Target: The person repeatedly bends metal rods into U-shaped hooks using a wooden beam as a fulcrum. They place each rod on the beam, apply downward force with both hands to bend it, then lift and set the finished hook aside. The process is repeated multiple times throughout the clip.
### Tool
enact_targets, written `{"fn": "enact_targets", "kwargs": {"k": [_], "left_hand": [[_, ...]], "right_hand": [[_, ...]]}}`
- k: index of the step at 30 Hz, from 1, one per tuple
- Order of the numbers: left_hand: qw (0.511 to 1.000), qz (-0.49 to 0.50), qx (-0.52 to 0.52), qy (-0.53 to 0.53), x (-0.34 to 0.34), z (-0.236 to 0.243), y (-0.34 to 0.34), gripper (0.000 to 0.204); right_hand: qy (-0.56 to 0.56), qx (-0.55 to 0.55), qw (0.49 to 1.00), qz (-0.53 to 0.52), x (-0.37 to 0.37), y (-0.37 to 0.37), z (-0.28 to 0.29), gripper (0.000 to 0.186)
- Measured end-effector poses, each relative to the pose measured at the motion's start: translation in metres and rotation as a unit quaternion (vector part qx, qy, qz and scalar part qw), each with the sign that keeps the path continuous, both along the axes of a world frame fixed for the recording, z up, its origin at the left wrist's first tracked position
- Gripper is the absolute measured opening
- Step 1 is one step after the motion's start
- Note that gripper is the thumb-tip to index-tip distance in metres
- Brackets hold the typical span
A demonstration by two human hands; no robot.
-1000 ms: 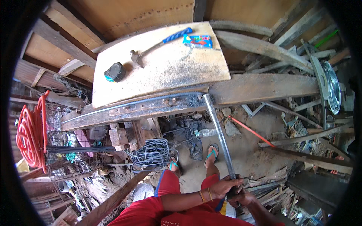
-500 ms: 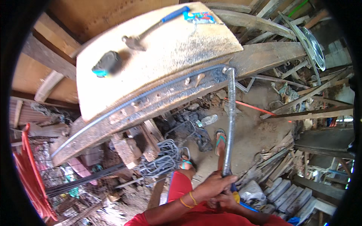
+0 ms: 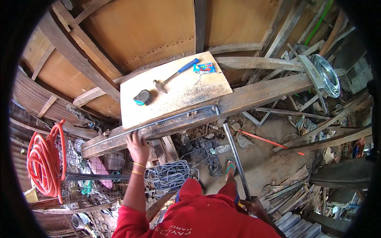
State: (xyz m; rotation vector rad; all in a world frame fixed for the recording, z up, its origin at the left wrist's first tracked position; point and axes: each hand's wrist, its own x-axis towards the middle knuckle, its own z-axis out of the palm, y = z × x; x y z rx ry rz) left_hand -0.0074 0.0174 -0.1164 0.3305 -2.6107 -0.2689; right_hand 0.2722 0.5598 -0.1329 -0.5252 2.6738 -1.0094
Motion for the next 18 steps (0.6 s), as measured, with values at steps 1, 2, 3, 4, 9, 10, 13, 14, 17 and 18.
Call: {"fn": "enact_targets", "kwargs": {"k": [1, 2, 3, 4, 9, 10, 13, 14, 17, 18], "left_hand": [[1.0, -0.014, 0.005, 0.008, -0.006, 0.0, -0.02, 0.039], [1.0, 0.003, -0.009, -0.014, -0.012, -0.002, -0.033, 0.035], [0.998, -0.01, -0.032, -0.062, -0.016, -0.003, -0.045, 0.033], [0.99, -0.022, -0.064, -0.121, -0.018, -0.003, -0.053, 0.03], [0.989, -0.095, -0.019, -0.114, -0.031, -0.011, -0.074, 0.024], [0.988, -0.108, -0.023, -0.104, -0.036, -0.012, -0.079, 0.024], [0.982, -0.145, -0.023, -0.117, -0.046, -0.013, -0.088, 0.022], [0.979, -0.14, -0.029, -0.144, -0.049, -0.011, -0.09, 0.022], [0.978, -0.192, 0.0, -0.082, -0.051, 0.009, -0.087, 0.019], [0.978, -0.195, 0.02, -0.07, -0.05, 0.022, -0.085, 0.019]], "right_hand": [[-0.094, 0.016, 0.994, -0.06, 0.013, 0.016, -0.001, 0.017], [-0.154, 0.019, 0.98, -0.126, 0.024, 0.026, -0.001, 0.015], [-0.239, 0.036, 0.951, -0.192, 0.035, 0.03, 0.001, 0.013], [-0.191, 0.032, 0.961, -0.196, 0.043, 0.03, 0.005, 0.014], [-0.21, -0.058, 0.899, -0.379, 0.074, 0.002, 0.031, 0.027], [-0.226, -0.113, 0.872, -0.42, 0.08, -0.003, 0.029, 0.028], [-0.071, 0.027, 0.924, -0.375, 0.1, -0.016, 0.014, 0.03], [-0.005, 0.088, 0.939, -0.333, 0.107, -0.02, 0.008, 0.03], [0.072, 0.092, 0.955, -0.273, 0.13, -0.032, 0.016, 0.021], [0.144, 0.148, 0.952, -0.228, 0.132, -0.035, 0.025, 0.02]]}}
